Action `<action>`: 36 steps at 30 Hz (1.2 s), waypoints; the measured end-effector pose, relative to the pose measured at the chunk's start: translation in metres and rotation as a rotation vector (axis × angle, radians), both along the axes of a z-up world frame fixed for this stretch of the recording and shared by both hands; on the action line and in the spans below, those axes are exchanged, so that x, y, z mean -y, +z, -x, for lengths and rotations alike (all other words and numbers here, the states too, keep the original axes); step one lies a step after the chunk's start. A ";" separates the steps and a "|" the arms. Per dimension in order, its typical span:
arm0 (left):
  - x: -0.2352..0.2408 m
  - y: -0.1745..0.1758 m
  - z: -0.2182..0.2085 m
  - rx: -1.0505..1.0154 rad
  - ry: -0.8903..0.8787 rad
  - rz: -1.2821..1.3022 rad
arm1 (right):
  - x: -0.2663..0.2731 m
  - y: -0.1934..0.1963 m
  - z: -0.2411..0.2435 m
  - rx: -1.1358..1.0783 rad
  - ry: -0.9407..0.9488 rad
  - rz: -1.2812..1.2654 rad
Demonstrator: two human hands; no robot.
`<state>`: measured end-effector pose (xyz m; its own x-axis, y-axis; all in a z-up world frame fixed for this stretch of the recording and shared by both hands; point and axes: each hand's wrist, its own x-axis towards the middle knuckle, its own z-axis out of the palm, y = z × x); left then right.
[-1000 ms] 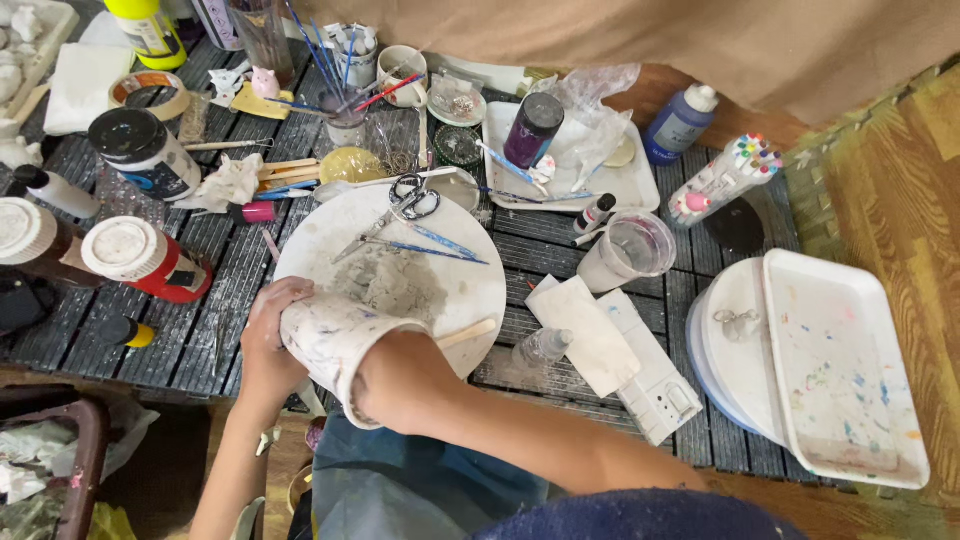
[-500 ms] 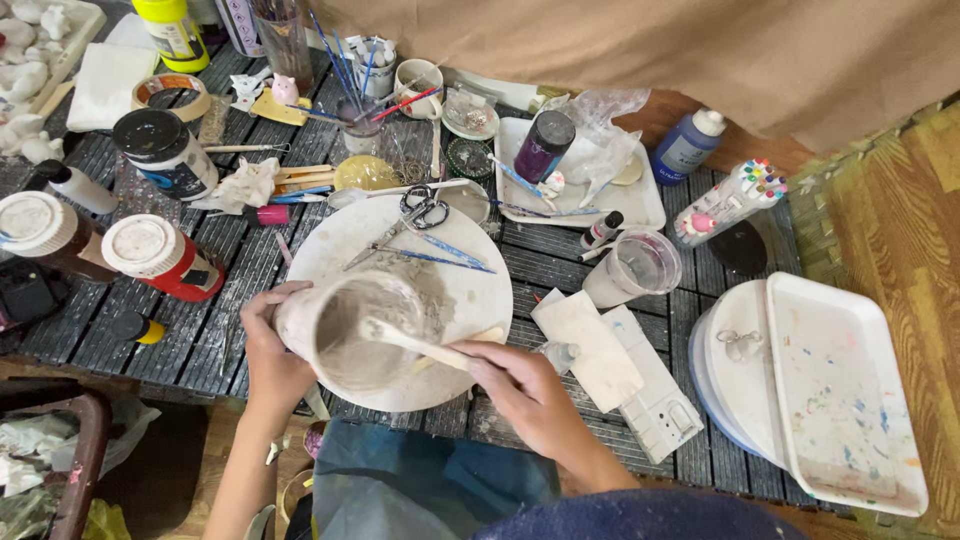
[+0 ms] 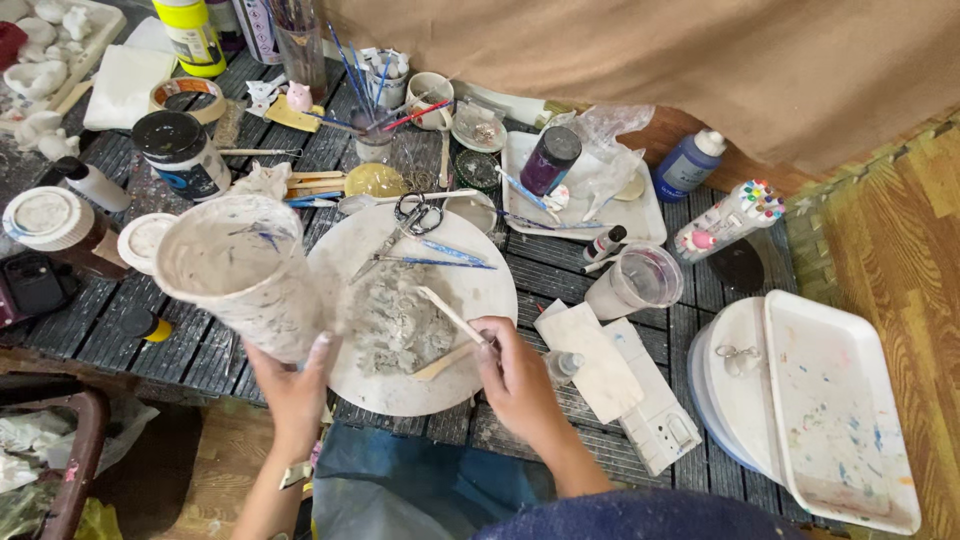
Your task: The person shapes a small piece of gray clay by hand, then uses a paintbrush to apply liquid to its surface. They place the piece on a tray and continue working with a larger mass of clay on a plate, using a wooden stick to scrape and mix material from a plastic cup into the pile.
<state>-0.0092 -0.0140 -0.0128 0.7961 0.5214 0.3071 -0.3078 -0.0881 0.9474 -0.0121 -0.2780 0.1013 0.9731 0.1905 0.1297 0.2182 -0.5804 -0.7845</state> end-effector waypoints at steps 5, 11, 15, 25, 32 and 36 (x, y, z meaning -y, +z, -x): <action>0.016 0.005 -0.011 -0.006 -0.042 -0.064 | -0.008 -0.002 -0.007 0.160 -0.011 0.166; 0.017 0.010 -0.011 -0.002 -0.028 -0.101 | -0.028 -0.015 -0.014 0.210 0.001 0.153; 0.017 0.009 -0.012 0.015 -0.023 -0.092 | -0.030 -0.013 -0.016 0.052 -0.014 0.146; 0.004 0.028 -0.021 0.019 -0.071 -0.175 | -0.033 0.034 -0.026 -0.118 0.092 0.415; 0.001 0.022 -0.022 -0.071 -0.080 -0.172 | -0.001 0.013 -0.034 0.057 0.044 0.123; -0.002 0.005 -0.021 -0.031 -0.070 -0.142 | 0.028 0.003 -0.028 -0.038 0.010 -0.362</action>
<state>0.0118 -0.0117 -0.0075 0.8393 0.4172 0.3486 -0.2885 -0.2016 0.9360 0.0157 -0.3062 0.1043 0.9769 0.1480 0.1541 0.1889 -0.2618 -0.9464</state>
